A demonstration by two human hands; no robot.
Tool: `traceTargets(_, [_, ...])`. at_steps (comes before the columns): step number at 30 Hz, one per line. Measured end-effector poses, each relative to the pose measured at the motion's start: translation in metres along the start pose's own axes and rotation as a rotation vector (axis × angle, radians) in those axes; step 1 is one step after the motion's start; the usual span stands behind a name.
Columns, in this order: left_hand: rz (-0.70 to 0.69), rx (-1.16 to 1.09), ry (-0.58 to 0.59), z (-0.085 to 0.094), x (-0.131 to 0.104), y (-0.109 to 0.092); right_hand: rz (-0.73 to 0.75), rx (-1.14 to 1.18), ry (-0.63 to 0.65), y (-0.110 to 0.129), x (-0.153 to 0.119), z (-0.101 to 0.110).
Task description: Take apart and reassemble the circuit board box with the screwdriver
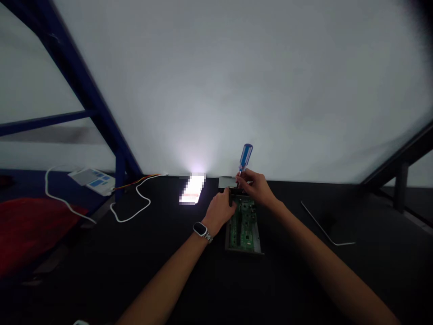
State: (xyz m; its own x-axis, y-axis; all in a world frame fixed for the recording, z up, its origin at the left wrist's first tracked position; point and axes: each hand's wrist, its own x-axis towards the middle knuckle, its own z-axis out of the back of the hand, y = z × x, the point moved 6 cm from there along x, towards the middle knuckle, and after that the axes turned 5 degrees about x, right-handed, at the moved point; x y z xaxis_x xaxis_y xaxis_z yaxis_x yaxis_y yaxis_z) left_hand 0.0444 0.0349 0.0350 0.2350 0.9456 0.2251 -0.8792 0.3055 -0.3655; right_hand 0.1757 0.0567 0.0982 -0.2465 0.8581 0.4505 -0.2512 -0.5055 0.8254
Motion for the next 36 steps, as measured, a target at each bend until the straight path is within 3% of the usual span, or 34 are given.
traceTargets(7, [-0.258, -0.175, -0.208, 0.023, 0.013, -0.007, 0.067, -0.109, -0.034, 0.003, 0.002, 0.003])
traceTargets(11, [-0.340, -0.363, -0.132, 0.022, 0.024, -0.005, 0.093, -0.180, -0.060, 0.004, 0.003, 0.007])
traceTargets(16, [-0.277, -0.428, -0.131, 0.015, 0.026, 0.003, 0.075, -0.163, -0.066, 0.004, 0.001, 0.004])
traceTargets(23, [-0.203, -0.413, -0.203, 0.015, 0.022, 0.003, 0.027, -0.020, -0.333, 0.009, -0.004, 0.005])
traceTargets(30, [-0.202, -0.378, -0.253, 0.015, 0.018, 0.001, 0.006, -0.130, -0.428, 0.015, -0.001, 0.008])
traceTargets(36, [-0.176, -0.319, -0.281, 0.017, 0.015, -0.004, -0.012, -0.394, -0.510, 0.026, 0.000, 0.010])
